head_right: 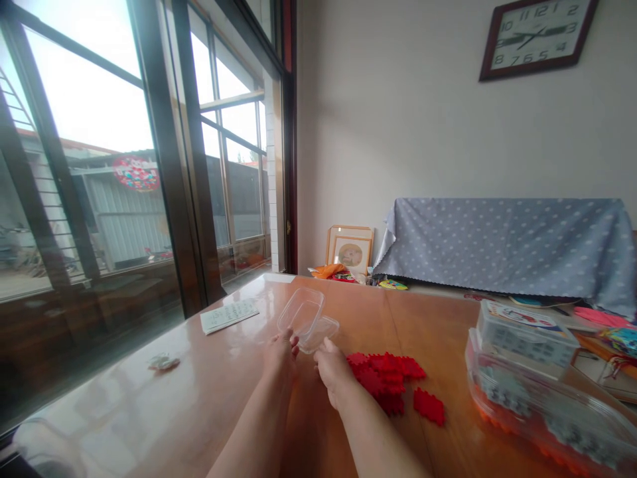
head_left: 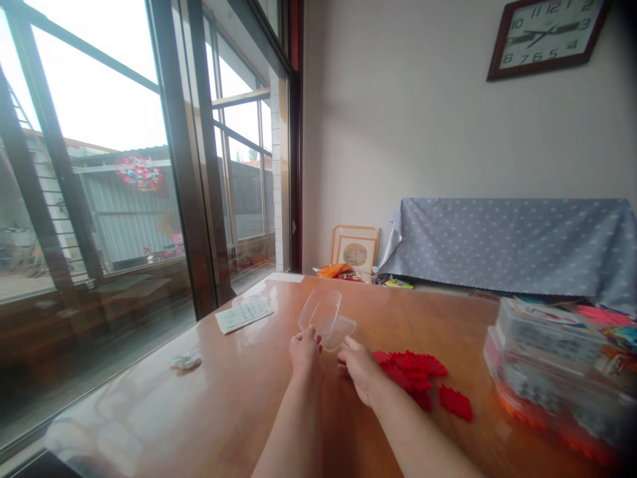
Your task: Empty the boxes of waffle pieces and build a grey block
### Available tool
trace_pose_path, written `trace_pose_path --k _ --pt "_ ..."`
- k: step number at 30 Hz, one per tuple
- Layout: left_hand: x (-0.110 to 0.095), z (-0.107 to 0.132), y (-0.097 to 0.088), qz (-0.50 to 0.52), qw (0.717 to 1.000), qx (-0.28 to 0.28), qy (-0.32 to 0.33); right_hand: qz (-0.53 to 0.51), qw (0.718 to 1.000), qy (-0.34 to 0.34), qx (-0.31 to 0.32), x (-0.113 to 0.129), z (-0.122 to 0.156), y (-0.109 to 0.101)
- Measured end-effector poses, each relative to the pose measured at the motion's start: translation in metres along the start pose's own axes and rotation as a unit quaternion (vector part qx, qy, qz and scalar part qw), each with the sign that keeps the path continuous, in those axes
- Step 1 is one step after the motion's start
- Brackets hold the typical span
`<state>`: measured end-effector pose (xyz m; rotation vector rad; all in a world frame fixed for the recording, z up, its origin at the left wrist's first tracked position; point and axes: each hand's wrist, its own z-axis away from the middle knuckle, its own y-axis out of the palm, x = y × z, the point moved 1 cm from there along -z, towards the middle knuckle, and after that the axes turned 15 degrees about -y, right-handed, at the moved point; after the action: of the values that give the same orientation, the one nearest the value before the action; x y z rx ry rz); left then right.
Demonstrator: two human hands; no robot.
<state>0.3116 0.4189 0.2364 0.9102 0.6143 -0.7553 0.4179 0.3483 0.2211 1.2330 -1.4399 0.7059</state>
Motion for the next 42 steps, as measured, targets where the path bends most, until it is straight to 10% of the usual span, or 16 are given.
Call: trace_pose_path --k 13,26,29,33,37,42 --pt "0.009 -0.004 0.003 -0.053 0.998 0.012 0.014 -0.007 0.997 0.057 -0.049 0.011 0.007 -0.007" --pt "0.005 0.032 0.015 -0.135 0.978 0.010 0.158 0.098 0.986 -0.098 -0.095 0.090 0.040 -0.093" --pt "0.015 0.044 0.023 -0.157 0.970 0.049 0.178 0.238 0.932 -0.224 -0.153 0.113 0.053 -0.136" --pt "0.027 0.061 0.031 -0.197 0.958 0.103 0.184 0.472 0.786 -0.333 -0.220 0.139 0.073 -0.199" --pt "0.033 0.074 0.033 -0.229 0.946 0.147 0.176 0.655 0.668 -0.268 -0.231 0.148 0.086 -0.252" --pt "0.040 0.080 0.032 -0.273 0.926 0.196 0.170 0.731 0.621 -0.202 -0.195 0.136 0.091 -0.301"
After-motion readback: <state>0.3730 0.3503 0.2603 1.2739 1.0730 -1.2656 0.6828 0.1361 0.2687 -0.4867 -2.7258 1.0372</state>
